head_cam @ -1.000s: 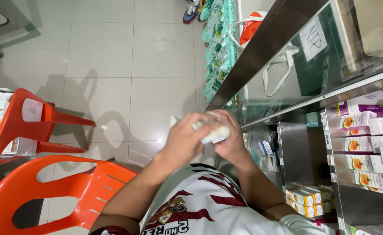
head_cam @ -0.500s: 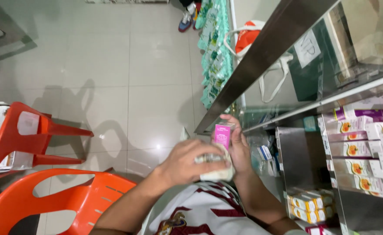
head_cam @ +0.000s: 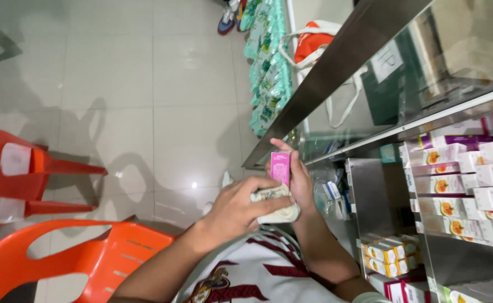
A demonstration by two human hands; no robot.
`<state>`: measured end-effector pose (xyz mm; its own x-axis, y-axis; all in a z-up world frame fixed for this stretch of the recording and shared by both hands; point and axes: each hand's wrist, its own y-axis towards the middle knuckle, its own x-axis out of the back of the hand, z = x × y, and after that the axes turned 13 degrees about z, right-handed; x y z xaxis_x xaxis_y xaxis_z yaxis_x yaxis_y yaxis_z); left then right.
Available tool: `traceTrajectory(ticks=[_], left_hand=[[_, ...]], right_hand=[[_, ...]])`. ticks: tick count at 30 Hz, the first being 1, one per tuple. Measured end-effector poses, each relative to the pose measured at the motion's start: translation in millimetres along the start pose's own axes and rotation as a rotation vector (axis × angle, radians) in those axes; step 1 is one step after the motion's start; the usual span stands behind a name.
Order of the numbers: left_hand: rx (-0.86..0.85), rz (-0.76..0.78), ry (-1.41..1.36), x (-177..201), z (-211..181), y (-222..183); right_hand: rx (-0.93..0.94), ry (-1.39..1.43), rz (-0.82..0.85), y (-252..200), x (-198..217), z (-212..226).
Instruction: The person wipes small white boxes with a cloth inside a glass display cabinet. They pick up the boxes from the shelf, wipe them thoroughly, and place them back on the shelf.
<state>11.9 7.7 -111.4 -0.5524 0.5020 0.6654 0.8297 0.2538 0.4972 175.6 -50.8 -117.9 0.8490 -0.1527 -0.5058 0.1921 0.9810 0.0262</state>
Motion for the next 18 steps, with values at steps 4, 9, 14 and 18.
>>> traceTrajectory(ticks=[4,9,14,18], left_hand=[[0.014,-0.02,0.022,32.0,10.6,14.2],[0.11,-0.034,0.112,47.3,-3.6,14.9],[0.122,-0.039,-0.042,26.7,-24.3,3.5],[0.094,-0.062,-0.069,24.4,-1.0,9.9]], right_hand=[[0.01,0.1,0.096,-0.4,-21.3,-13.5],[0.088,0.141,0.137,6.3,-28.6,-11.3],[0.198,0.04,0.069,12.7,-9.2,-5.8],[0.19,0.013,0.065,2.7,-11.6,-23.3]])
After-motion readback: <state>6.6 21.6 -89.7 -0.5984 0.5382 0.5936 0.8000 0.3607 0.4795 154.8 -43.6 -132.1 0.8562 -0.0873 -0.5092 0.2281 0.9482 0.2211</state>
